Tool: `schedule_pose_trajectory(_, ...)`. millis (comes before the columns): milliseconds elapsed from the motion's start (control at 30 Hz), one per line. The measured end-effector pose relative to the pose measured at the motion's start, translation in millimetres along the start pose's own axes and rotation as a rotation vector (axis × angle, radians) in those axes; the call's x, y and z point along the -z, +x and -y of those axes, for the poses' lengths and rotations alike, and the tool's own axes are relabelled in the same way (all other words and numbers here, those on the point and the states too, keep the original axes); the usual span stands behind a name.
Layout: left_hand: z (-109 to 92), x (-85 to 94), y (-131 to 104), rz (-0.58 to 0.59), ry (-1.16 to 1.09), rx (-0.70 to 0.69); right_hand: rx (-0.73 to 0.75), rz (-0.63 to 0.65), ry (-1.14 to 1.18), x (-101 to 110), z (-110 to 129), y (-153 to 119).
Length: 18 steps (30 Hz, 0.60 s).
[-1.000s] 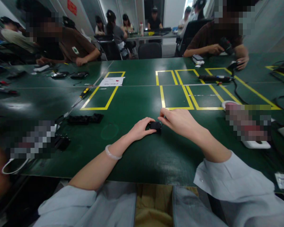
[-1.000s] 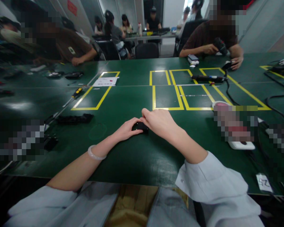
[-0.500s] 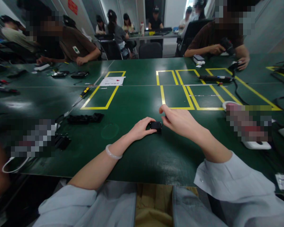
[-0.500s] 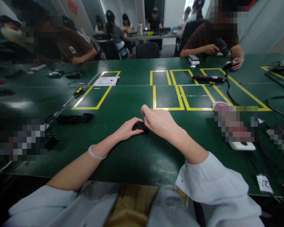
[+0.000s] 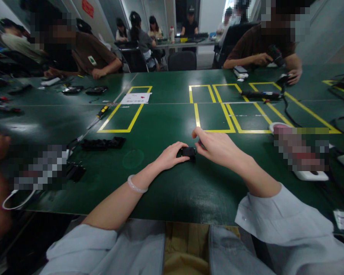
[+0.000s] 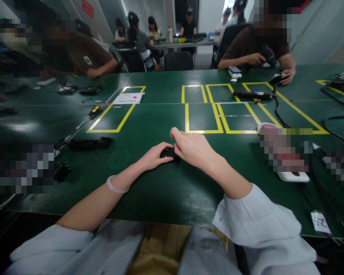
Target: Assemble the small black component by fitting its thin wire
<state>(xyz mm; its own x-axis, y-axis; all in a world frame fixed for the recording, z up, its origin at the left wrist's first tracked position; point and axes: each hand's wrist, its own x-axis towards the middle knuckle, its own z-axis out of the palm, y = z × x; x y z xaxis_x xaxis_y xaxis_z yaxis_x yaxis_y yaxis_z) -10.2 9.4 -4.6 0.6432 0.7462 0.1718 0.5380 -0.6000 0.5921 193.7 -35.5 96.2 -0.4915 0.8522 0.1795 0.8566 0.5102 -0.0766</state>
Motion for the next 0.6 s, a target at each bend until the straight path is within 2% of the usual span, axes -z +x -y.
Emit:
schedule_pose_trajectory(300, 1.3, -0.4, -0.4, 0.004, 0.007, 0.000, -0.034, 0.047, -0.077, 1.1, -0.2, 2.7)
schedule_pose_trajectory(600, 0.2, 0.4, -0.4, -0.004, -0.002, -0.020, 0.014, 0.024, -0.004, 4.2, 1.3, -0.6)
